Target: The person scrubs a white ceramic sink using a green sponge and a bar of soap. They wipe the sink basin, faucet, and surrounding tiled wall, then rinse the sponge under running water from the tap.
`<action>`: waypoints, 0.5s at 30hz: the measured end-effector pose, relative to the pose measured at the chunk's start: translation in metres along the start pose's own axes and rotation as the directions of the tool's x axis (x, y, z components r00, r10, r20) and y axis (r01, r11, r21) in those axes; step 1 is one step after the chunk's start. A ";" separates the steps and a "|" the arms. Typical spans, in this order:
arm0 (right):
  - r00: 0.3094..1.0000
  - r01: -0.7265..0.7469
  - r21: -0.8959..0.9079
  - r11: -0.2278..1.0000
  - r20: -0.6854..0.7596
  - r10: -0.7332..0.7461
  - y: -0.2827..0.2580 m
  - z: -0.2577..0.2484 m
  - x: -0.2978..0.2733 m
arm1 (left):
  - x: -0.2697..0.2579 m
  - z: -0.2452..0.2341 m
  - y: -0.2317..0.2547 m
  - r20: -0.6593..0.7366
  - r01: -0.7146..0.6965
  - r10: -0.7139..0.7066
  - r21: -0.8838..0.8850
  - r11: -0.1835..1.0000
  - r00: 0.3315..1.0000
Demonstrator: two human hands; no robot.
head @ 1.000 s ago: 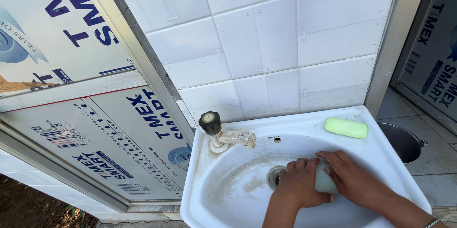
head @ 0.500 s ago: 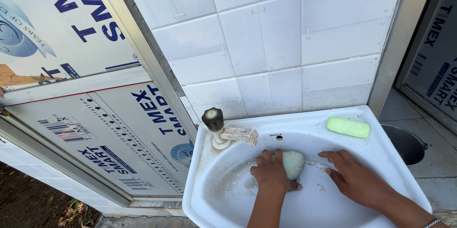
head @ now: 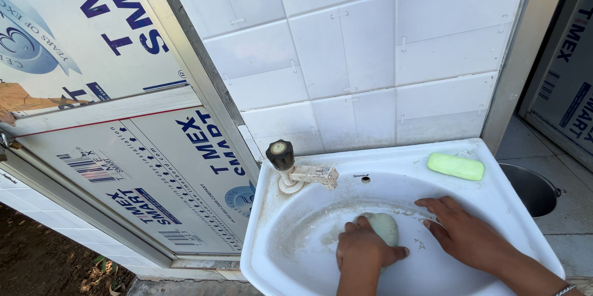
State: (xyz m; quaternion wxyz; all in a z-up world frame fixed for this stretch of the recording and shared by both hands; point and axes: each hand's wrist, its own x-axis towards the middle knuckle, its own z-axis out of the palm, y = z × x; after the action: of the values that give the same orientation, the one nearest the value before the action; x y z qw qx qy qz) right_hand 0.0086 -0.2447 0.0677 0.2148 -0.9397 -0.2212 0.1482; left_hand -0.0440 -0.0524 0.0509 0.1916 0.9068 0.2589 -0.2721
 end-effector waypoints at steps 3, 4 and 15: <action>1.000 0.012 0.029 1.000 -0.018 -0.012 0.001 0.001 0.000 | 0.003 0.016 0.003 -0.018 -0.334 0.335 0.023 0.942 0.942; 1.000 0.017 0.046 0.999 -0.024 -0.016 0.001 0.000 0.000 | 0.004 0.018 0.003 0.015 -0.416 0.416 -0.006 0.909 0.909; 0.952 0.225 -0.016 0.974 0.215 -0.217 -0.017 -0.007 -0.005 | -0.008 -0.030 -0.075 -0.441 -0.179 0.192 0.073 0.981 0.876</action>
State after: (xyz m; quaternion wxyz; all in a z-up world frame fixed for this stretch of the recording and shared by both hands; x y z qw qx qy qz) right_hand 0.0006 -0.2360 0.0827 0.1863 -0.8920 -0.3494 0.2180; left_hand -0.0809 0.0187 0.0636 0.1387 0.9683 0.2038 -0.0411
